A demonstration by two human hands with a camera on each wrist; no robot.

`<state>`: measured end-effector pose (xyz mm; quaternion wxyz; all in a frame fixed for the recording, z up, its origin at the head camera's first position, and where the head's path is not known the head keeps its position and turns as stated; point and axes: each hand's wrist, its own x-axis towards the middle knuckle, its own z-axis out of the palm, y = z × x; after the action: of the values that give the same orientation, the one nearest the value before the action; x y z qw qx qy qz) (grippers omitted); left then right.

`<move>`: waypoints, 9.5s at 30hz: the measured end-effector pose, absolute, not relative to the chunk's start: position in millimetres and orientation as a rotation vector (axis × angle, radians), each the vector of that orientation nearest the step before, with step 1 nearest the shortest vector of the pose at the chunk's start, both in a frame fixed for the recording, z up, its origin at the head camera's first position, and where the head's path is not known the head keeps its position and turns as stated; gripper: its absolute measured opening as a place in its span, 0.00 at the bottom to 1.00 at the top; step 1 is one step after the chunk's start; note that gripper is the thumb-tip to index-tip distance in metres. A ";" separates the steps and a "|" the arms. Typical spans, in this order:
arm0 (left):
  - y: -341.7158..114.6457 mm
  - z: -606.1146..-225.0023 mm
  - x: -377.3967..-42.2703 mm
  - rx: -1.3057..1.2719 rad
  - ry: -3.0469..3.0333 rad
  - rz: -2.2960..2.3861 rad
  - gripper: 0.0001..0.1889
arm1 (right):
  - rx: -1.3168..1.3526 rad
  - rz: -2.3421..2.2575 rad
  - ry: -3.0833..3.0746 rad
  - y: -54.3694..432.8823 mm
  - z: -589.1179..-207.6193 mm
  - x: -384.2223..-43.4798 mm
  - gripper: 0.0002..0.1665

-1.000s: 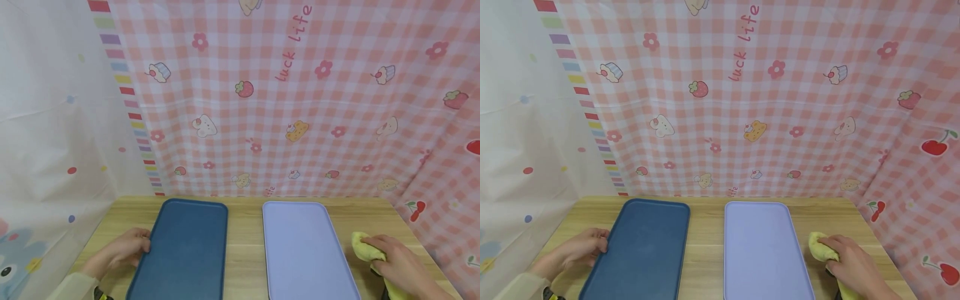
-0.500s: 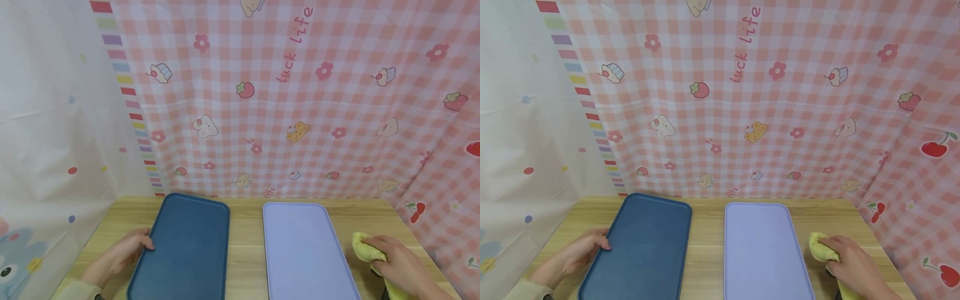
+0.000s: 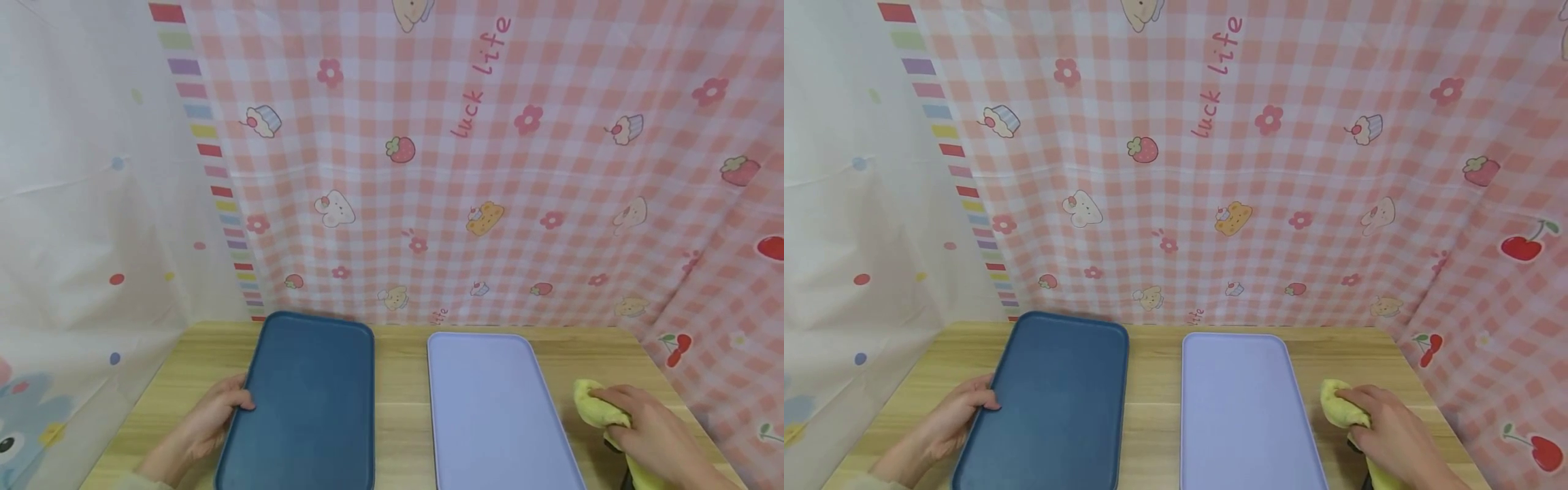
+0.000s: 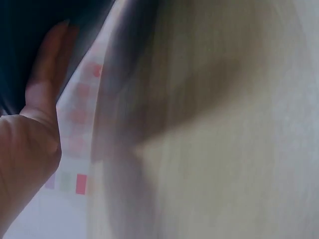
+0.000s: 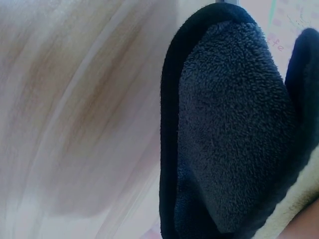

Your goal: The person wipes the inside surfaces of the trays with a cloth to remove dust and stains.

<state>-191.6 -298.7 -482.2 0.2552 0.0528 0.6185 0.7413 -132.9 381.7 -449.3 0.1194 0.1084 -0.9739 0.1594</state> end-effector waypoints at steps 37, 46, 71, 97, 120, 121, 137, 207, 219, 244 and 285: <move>-212.6 -469.0 -190.9 0.105 1.549 2.345 0.37 | 0.302 0.589 -2.847 367.2 -422.5 -146.9 0.30; -178.2 -470.3 -193.9 0.134 1.555 2.354 0.38 | 0.354 0.585 -2.711 355.9 -409.7 -154.0 0.33; -113.0 -463.9 -195.0 0.187 1.518 2.377 0.41 | 0.702 0.452 -2.331 291.0 -388.1 -189.3 0.43; -84.2 -464.2 -191.4 0.223 1.535 2.386 0.38 | 0.738 0.029 -2.289 226.0 -361.0 -230.7 0.28; -86.4 -463.3 -184.5 0.285 1.479 2.380 0.39 | 0.676 0.060 -2.415 179.3 -347.5 -233.4 0.26; -86.4 -463.4 -184.4 0.281 1.474 2.380 0.39 | 0.682 0.059 -2.411 176.9 -346.9 -233.7 0.26; -83.9 -460.5 -183.0 0.259 1.476 2.409 0.38 | 0.757 0.080 -2.331 139.7 -350.8 -237.2 0.27; -85.4 -457.6 -184.5 0.195 1.506 2.448 0.39 | 0.996 -0.022 -2.280 103.6 -370.0 -213.1 0.27; -86.5 -457.8 -183.4 0.141 1.519 2.470 0.43 | 0.926 -0.098 -2.297 134.6 -366.5 -218.6 0.26; -82.0 -458.4 -185.8 0.119 1.542 2.530 0.42 | 0.753 -0.102 -2.429 189.0 -368.9 -221.8 0.25; -84.5 -455.1 -187.0 0.099 1.519 2.548 0.45 | 0.871 0.011 -2.336 180.0 -385.9 -199.3 0.29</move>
<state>-187.0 -84.5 -455.1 0.0866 0.0333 0.5097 0.8553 -199.3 180.0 -385.9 0.3184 0.3311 -0.8883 0.0040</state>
